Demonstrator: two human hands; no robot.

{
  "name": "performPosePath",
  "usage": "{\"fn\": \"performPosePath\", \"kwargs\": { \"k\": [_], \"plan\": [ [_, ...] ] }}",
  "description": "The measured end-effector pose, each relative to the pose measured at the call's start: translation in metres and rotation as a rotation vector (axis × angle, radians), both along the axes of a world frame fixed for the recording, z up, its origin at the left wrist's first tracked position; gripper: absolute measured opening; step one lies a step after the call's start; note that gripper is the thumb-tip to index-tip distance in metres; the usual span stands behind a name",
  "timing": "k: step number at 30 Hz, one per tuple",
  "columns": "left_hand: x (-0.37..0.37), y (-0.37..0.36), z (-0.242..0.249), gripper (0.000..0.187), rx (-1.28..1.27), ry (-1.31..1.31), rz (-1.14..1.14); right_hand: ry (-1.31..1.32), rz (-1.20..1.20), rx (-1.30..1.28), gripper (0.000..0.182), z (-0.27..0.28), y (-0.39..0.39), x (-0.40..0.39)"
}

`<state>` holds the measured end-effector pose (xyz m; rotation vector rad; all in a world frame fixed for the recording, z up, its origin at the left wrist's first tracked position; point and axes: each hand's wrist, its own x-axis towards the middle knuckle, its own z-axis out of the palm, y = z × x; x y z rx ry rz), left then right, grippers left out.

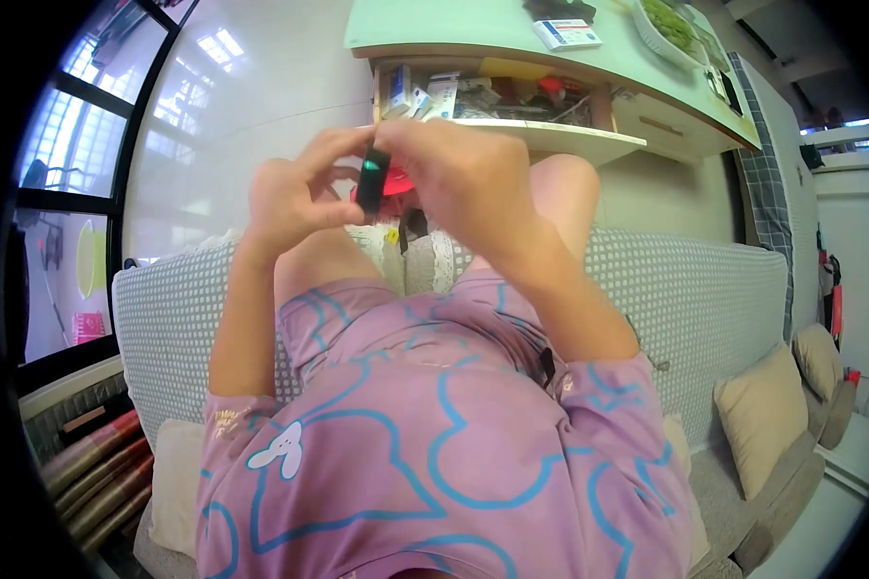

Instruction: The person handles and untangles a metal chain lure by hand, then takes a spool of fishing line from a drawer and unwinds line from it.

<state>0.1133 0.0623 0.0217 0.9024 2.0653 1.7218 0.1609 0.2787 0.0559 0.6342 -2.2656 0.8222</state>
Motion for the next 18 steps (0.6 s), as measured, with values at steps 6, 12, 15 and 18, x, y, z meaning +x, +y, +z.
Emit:
{"fn": "performPosePath", "kwargs": {
  "k": [6, 12, 15, 18],
  "plan": [
    [0.011, 0.010, 0.012, 0.096, 0.474, -0.392, -0.080, -0.730, 0.075, -0.624, 0.015, -0.029, 0.006, -0.018],
    [-0.009, 0.021, 0.027, 0.064, 0.476, -0.157, 0.277, -0.503, 0.172, -0.094, 0.012, -0.030, -0.006, 0.011],
    [-0.016, 0.021, 0.018, 0.067, 0.269, 0.027, 0.298, -0.388, 0.235, -0.067, 0.011, -0.008, -0.005, 0.017],
    [-0.016, 0.018, 0.013, 0.070, -0.006, 0.283, 0.143, -0.295, 0.231, -0.190, 0.011, 0.013, 0.005, 0.012]
  ]
}}
